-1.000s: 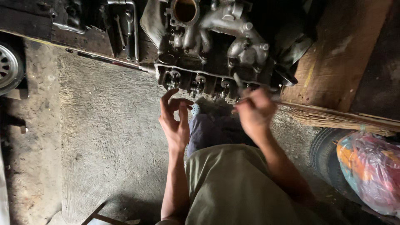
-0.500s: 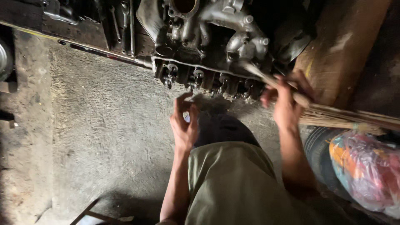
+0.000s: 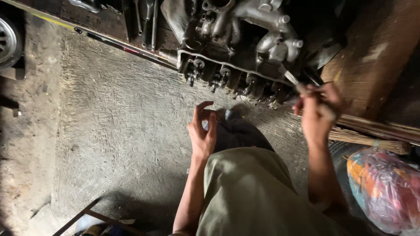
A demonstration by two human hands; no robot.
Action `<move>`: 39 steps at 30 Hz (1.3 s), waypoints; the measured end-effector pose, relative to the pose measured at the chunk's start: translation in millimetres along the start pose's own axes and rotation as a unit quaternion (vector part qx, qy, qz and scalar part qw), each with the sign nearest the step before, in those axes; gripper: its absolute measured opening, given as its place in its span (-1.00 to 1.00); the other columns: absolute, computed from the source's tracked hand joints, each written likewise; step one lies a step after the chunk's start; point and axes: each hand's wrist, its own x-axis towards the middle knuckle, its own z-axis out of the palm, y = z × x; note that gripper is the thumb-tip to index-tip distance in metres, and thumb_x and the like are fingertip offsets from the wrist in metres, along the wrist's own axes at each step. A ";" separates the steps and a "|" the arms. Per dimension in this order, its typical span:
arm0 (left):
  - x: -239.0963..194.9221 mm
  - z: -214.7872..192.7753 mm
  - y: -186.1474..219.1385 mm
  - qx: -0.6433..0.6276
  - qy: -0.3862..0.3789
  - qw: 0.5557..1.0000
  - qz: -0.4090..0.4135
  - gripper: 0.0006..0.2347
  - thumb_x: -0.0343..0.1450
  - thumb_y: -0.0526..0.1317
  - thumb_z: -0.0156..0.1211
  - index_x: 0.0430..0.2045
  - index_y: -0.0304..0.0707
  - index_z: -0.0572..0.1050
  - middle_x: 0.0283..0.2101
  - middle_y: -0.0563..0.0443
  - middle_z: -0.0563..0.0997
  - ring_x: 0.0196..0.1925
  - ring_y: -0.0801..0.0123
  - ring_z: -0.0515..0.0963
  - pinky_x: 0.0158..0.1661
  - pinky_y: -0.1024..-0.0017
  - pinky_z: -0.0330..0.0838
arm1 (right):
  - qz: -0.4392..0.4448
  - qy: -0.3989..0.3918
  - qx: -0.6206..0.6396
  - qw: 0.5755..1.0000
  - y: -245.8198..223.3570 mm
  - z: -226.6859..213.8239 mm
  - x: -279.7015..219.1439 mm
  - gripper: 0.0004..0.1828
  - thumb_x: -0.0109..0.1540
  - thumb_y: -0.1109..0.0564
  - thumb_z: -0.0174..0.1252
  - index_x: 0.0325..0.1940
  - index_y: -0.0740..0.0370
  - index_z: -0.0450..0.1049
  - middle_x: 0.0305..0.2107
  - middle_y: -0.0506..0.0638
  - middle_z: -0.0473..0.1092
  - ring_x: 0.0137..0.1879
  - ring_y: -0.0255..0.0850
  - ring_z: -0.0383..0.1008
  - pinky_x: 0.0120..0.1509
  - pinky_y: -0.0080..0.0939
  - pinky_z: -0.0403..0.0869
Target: The person uses a wrench to loosen bolts on a disassembled engine block, then scrubs the surface with a wire brush. The person repeatedly scrubs the same area of the engine block with the brush.
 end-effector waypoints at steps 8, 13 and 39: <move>6.4 -0.8 4.9 -0.015 -0.009 1.000 0.001 -0.77 0.52 -0.36 0.02 0.06 -0.34 0.45 -0.35 -0.05 0.70 -0.31 0.38 0.70 -0.22 0.42 0.57 | 0.127 0.116 0.242 0.955 -4.7 34.3 -6.0 -0.88 0.34 0.32 -0.01 -0.30 0.26 0.34 -0.55 0.07 0.43 -0.60 -0.25 0.47 -0.65 -0.32 0.39; -6.2 19.4 20.0 -0.015 0.009 1.000 -0.013 -0.75 0.50 -0.36 0.04 0.06 -0.36 0.45 -0.35 -0.09 0.69 -0.31 0.34 0.68 -0.22 0.40 0.54 | 0.022 0.028 0.032 0.999 -5.2 8.7 -11.2 -0.83 0.43 0.32 0.09 -0.26 0.41 0.36 -0.47 0.17 0.42 -0.56 -0.20 0.44 -0.54 -0.22 0.36; -25.5 72.2 25.0 -0.051 0.106 0.990 -0.074 -0.76 0.52 -0.34 -0.01 0.07 -0.33 0.44 -0.31 -0.08 0.72 -0.31 0.36 0.74 -0.23 0.42 0.62 | 0.064 -0.081 0.183 0.978 21.1 14.3 40.6 -0.72 0.42 0.15 0.07 -0.36 0.20 0.22 -0.63 0.00 0.30 -0.66 -0.29 0.36 -0.64 -0.28 0.21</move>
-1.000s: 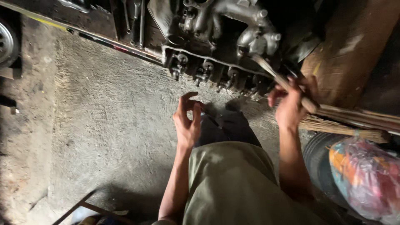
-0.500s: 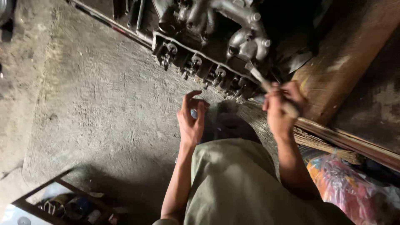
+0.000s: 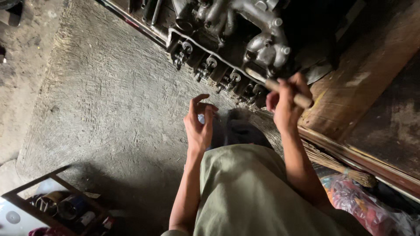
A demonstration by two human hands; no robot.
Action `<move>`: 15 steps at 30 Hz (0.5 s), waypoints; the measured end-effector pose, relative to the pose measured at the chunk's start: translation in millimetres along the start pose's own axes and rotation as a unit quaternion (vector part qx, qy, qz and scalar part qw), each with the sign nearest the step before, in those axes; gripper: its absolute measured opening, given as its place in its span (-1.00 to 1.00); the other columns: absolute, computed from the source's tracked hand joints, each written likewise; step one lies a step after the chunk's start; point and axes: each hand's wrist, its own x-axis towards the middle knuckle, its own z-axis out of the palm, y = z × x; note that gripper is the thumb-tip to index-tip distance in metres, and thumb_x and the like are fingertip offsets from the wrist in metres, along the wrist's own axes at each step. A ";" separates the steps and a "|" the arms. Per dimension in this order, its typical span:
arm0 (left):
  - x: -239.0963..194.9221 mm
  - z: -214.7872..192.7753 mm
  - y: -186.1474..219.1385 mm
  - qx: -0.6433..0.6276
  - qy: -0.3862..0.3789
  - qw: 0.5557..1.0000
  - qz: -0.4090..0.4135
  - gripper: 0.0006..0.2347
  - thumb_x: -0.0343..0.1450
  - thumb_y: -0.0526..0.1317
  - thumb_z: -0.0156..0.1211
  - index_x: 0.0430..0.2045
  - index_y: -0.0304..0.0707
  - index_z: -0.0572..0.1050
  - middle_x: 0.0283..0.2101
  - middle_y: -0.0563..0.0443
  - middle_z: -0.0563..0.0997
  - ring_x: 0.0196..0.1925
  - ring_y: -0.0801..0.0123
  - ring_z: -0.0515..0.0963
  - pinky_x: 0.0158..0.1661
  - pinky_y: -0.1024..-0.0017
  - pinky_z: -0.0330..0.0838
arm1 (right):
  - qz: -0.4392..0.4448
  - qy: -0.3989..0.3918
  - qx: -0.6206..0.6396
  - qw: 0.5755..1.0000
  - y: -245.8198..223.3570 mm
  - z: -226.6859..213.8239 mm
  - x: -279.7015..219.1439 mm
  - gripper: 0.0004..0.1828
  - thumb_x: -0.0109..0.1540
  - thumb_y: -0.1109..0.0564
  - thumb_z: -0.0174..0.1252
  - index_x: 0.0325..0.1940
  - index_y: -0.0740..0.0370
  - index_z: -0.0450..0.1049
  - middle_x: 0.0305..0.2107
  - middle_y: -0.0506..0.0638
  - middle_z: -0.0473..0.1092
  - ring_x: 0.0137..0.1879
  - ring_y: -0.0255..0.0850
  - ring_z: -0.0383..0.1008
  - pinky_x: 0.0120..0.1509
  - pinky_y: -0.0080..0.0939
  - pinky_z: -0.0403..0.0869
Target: The person uses a wrench to loosen bolts on a disassembled engine block, then scrubs the surface with a wire brush. The person repeatedly scrubs the same area of the engine block with the brush.
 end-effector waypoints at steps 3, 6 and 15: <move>-0.2 -2.5 3.1 0.019 -0.002 0.999 0.046 -0.76 0.53 -0.35 0.00 0.08 -0.35 0.44 -0.29 -0.10 0.72 -0.24 0.35 0.73 -0.16 0.40 0.59 | 0.243 0.073 0.206 0.945 -2.7 -18.3 25.1 -0.81 0.35 0.12 -0.04 -0.34 0.19 0.27 -0.65 0.02 0.36 -0.75 -0.36 0.22 -0.72 -0.36 0.16; 1.9 -4.6 5.5 0.028 0.007 1.000 0.008 -0.75 0.51 -0.34 0.01 0.08 -0.35 0.45 -0.31 -0.09 0.72 -0.23 0.35 0.74 -0.24 0.40 0.58 | 0.140 0.120 0.101 0.978 -17.5 -26.0 9.4 -0.85 0.37 0.12 -0.09 -0.20 0.20 0.35 -0.56 0.00 0.39 -0.67 -0.34 0.26 -0.69 -0.36 0.15; 6.0 -15.7 0.3 0.008 0.006 0.999 0.039 -0.77 0.54 -0.35 -0.01 0.08 -0.36 0.43 -0.31 -0.12 0.72 -0.28 0.33 0.75 -0.20 0.37 0.65 | 0.249 0.151 0.183 0.939 12.1 -26.7 16.7 -0.58 0.43 0.00 -0.05 -0.23 0.43 0.49 -0.68 0.02 0.33 -0.72 -0.32 0.23 -0.65 -0.37 0.20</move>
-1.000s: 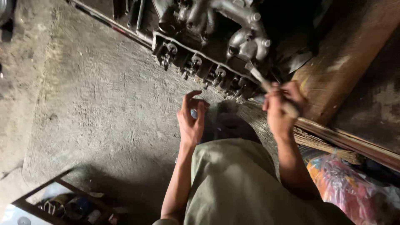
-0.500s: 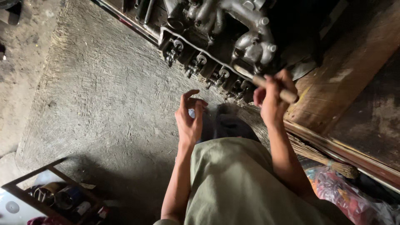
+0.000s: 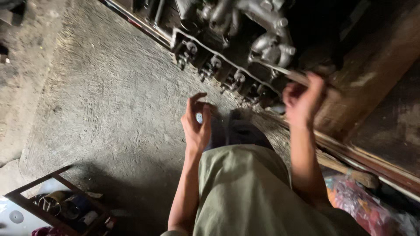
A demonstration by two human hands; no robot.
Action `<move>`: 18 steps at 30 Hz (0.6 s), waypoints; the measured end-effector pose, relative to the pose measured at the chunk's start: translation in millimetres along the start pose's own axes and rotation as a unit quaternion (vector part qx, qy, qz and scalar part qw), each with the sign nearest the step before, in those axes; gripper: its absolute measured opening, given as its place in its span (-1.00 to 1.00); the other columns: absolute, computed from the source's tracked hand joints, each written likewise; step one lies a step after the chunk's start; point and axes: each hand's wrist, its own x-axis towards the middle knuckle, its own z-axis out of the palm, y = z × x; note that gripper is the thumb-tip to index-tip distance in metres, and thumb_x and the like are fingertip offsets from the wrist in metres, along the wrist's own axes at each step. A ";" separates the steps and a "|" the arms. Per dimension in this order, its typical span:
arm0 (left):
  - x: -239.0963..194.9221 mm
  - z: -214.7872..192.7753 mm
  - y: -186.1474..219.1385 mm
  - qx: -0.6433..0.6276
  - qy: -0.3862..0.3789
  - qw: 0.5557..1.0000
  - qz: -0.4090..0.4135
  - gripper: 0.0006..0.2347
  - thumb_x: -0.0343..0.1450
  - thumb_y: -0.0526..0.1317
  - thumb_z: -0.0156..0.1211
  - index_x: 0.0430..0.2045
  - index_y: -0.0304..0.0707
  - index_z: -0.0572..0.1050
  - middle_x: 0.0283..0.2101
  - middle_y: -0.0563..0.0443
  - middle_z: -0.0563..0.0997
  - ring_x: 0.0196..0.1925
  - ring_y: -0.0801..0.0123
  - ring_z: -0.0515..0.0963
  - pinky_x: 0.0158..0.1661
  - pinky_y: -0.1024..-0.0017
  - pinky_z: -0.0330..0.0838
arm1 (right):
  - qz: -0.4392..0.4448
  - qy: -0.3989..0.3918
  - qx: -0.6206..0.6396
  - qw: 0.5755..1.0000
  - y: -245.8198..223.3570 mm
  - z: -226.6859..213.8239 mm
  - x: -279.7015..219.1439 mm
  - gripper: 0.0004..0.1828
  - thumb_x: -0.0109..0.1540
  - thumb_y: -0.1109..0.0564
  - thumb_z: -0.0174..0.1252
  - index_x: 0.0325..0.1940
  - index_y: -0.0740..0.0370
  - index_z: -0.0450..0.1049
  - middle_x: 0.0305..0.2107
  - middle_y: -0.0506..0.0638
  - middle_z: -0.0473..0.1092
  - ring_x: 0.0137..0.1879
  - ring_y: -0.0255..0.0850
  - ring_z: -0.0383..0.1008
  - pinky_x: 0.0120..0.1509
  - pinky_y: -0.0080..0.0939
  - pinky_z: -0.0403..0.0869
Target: The person uses a wrench to loosen bolts on a disassembled engine block, then scrubs the surface with a wire brush. The person repeatedly scrubs the same area of the engine block with the brush.
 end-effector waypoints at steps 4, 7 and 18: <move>2.7 -5.7 -0.6 0.014 0.004 1.000 0.004 -0.77 0.53 -0.36 0.00 0.07 -0.37 0.43 -0.31 -0.14 0.73 -0.27 0.31 0.76 -0.17 0.35 0.64 | -0.134 0.006 -0.174 0.975 -10.9 -14.3 -17.1 -0.69 0.40 -0.02 -0.05 -0.26 0.25 0.38 -0.63 0.05 0.37 -0.71 -0.30 0.24 -0.67 -0.31 0.18; 8.3 -4.9 -2.8 0.018 -0.006 1.000 0.004 -0.77 0.54 -0.36 -0.02 0.08 -0.36 0.42 -0.31 -0.12 0.73 -0.27 0.32 0.76 -0.16 0.37 0.64 | -0.248 -0.054 -0.240 0.937 4.6 8.8 -26.3 -0.70 0.37 0.01 -0.04 -0.28 0.29 0.32 -0.53 0.15 0.47 -0.70 -0.24 0.31 -0.68 -0.25 0.23; 12.8 -13.1 -0.1 0.034 -0.005 0.999 0.015 -0.77 0.52 -0.38 -0.01 0.06 -0.39 0.44 -0.32 -0.13 0.72 -0.29 0.32 0.73 -0.17 0.37 0.62 | -0.418 -0.150 -0.317 0.838 5.7 2.2 -31.5 -0.59 0.52 0.21 0.08 -0.45 0.20 0.36 -0.56 0.12 0.44 -0.61 -0.23 0.46 -0.54 -0.32 0.30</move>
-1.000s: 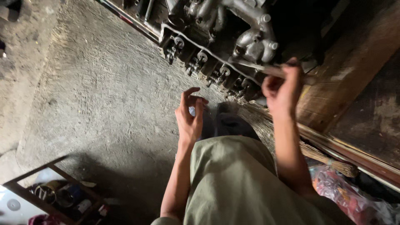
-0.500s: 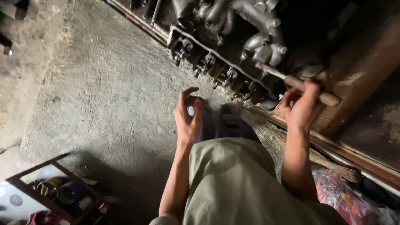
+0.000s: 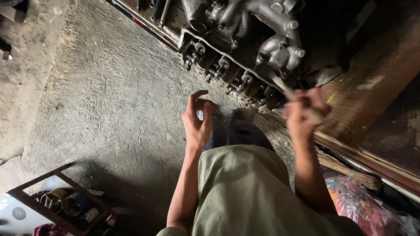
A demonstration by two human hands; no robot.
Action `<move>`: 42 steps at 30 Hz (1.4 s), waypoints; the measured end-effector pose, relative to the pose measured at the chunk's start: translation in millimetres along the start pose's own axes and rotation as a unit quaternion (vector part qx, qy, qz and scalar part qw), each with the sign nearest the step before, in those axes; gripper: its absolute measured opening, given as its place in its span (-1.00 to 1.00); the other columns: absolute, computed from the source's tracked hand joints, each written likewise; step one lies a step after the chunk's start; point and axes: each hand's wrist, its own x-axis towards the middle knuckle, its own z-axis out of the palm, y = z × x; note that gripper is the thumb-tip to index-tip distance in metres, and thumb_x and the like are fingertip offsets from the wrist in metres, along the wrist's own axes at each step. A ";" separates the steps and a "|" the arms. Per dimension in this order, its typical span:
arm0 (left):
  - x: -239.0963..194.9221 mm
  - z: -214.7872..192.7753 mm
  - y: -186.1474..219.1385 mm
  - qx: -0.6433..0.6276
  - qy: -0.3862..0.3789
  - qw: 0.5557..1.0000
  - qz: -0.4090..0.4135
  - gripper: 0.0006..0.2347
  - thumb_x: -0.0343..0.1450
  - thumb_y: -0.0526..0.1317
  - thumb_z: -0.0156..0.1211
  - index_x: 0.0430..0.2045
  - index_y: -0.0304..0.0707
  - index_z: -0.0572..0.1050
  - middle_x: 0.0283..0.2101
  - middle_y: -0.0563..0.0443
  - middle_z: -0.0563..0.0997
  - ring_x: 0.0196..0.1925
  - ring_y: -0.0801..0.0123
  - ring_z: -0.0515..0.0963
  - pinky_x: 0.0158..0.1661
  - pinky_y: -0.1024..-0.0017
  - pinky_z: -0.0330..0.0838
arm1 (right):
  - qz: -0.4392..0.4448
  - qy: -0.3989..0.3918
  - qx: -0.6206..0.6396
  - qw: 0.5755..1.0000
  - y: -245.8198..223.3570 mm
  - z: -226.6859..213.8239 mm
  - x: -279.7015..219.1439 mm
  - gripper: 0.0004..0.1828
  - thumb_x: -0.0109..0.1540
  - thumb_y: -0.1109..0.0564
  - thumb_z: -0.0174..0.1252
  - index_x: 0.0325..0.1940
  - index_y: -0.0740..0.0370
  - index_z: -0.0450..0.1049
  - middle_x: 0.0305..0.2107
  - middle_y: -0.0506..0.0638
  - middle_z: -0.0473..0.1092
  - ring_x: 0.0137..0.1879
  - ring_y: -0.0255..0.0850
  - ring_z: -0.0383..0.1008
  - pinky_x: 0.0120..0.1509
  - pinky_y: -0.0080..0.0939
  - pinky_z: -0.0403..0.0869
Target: The person uses a wrench to loosen bolts on a disassembled engine block, then scrubs the surface with a wire brush. The person repeatedly scrubs the same area of the engine block with the brush.
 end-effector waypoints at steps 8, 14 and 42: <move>5.4 -4.9 -1.5 -0.037 -0.016 0.999 -0.028 -0.76 0.52 -0.35 -0.04 0.08 -0.36 0.42 -0.32 -0.09 0.72 -0.32 0.35 0.74 -0.21 0.38 0.66 | 0.008 0.001 0.075 0.997 1.9 -6.1 -9.6 -0.78 0.42 0.40 -0.05 -0.31 0.35 0.39 -0.36 0.11 0.54 -0.33 -0.16 0.67 -0.36 -0.17 0.56; 11.1 -1.7 1.1 -0.017 -0.024 0.999 -0.016 -0.76 0.52 -0.34 -0.01 0.07 -0.33 0.43 -0.32 -0.07 0.72 -0.32 0.39 0.73 -0.22 0.42 0.62 | -0.033 -0.068 0.011 0.997 16.0 46.0 -32.5 -0.94 0.26 0.38 0.05 -0.31 0.37 0.34 -0.33 0.16 0.53 -0.26 -0.19 0.54 -0.14 0.00 0.53; 21.6 -4.1 -3.6 0.000 -0.032 0.999 0.032 -0.76 0.54 -0.36 -0.01 0.08 -0.33 0.44 -0.29 -0.10 0.73 -0.24 0.32 0.74 -0.15 0.37 0.61 | -0.002 0.094 0.152 0.984 45.7 24.3 -48.4 -0.88 0.44 0.20 0.00 -0.17 0.26 0.26 -0.31 0.04 0.44 -0.25 -0.26 0.47 -0.24 -0.21 0.49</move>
